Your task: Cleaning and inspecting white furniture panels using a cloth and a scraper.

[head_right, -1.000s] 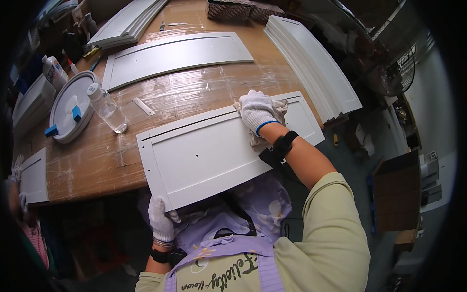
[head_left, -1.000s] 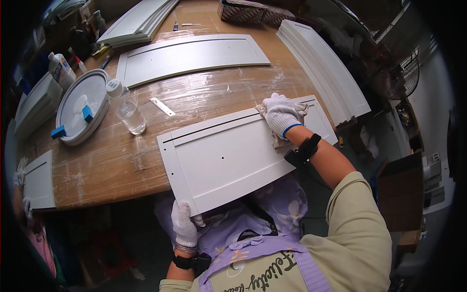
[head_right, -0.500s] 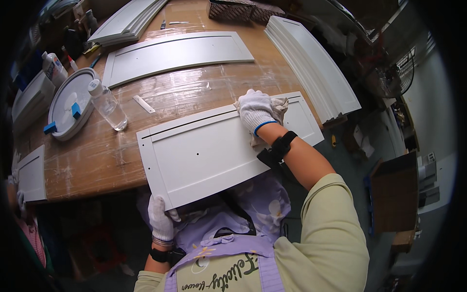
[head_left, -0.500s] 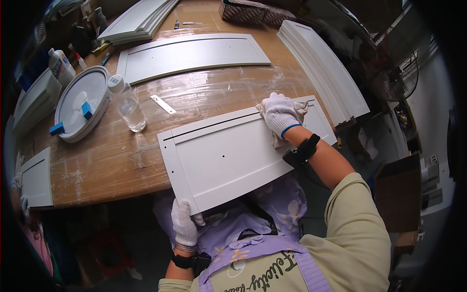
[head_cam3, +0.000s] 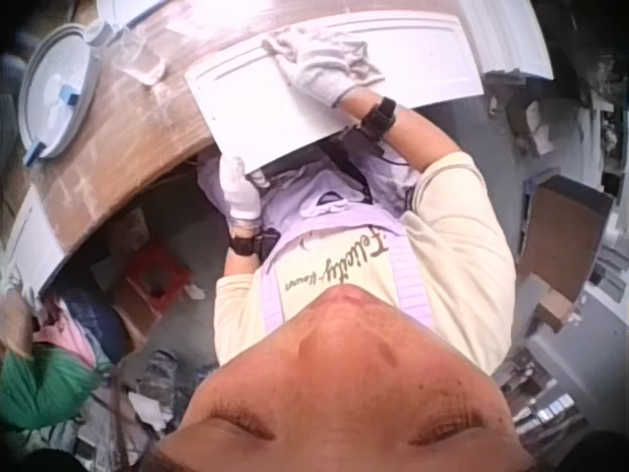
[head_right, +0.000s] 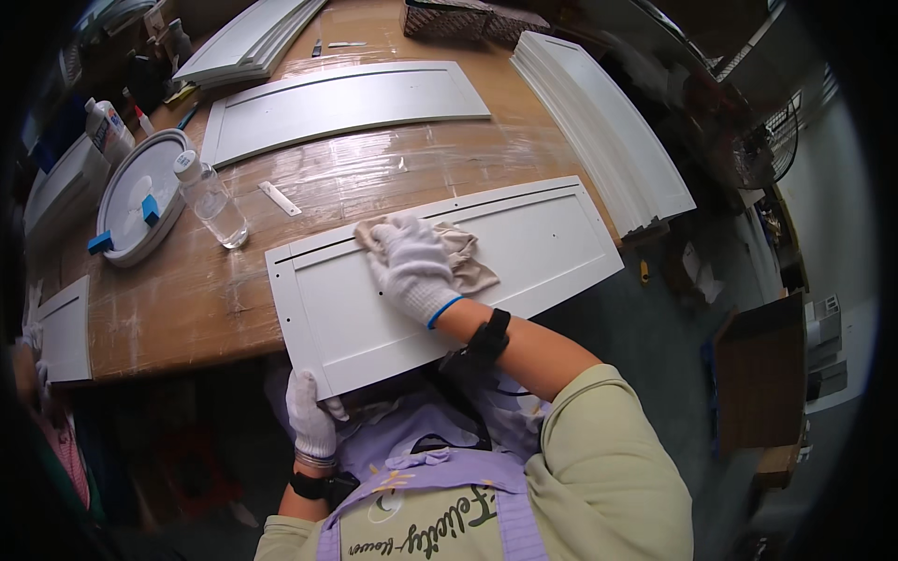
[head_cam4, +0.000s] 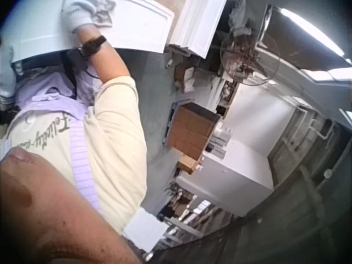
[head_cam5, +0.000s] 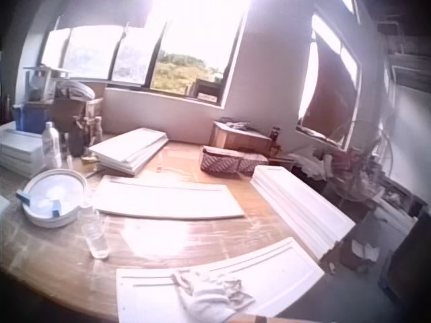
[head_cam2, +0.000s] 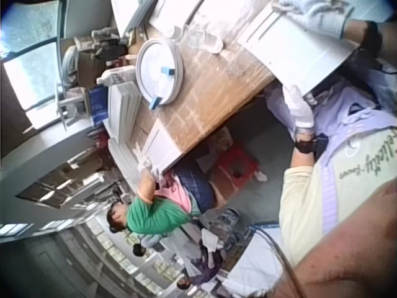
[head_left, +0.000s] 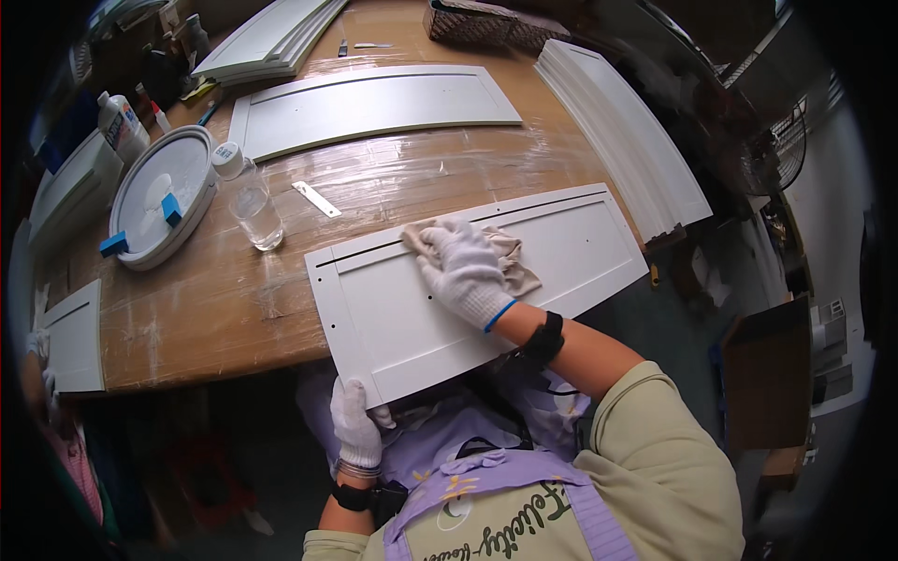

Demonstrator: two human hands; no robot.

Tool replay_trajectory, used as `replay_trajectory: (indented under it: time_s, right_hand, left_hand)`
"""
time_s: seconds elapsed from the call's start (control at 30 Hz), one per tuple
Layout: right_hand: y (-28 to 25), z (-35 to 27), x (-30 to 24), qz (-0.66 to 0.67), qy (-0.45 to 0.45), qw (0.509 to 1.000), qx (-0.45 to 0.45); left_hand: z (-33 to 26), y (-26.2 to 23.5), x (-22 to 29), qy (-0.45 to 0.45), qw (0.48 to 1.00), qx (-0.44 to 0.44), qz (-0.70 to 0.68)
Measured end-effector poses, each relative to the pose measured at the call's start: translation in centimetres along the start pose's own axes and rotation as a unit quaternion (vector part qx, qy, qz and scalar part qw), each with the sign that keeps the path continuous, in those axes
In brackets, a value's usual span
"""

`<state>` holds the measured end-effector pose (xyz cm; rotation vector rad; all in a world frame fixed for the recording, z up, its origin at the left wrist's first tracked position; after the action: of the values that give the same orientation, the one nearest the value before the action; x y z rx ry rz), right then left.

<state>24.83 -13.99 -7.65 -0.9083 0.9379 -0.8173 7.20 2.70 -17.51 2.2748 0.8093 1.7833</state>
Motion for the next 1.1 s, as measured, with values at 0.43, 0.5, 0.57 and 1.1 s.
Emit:
replay_trajectory:
  time_s: [0.43,0.5,0.57,1.1]
  right_hand:
    - [-6.9,0.3,25.7,-0.266,0.265,0.924,0.078]
    - [-7.8,-0.6,26.6,-0.217,0.396,0.890,0.072]
    - [-5.6,0.0,19.6,-0.239,0.265,0.934,-0.027]
    - [-10.9,-1.0,36.9,-0.162,0.503,0.849,0.013]
  left_hand:
    - [-0.2,0.7,0.1,-0.004,1.000,-0.017,0.006]
    - [0.3,-0.1,-0.5,-0.002,1.000,-0.026,0.009]
    - [0.8,-1.1,-0.4,-0.027,0.998,-0.056,0.022]
    - [1.7,0.8,1.9,-0.027,0.999,0.014,0.023]
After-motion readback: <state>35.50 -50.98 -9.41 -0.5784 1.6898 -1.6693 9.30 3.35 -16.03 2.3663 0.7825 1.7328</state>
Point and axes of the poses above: each hand's wrist, its own z-axis towards the middle knuckle, its own y-axis out of the palm, x = y × z, the point moved 6 cm from there along z, towards the middle knuckle, and after that the axes turned 4 degrees about -z, right-handed, at the moved point
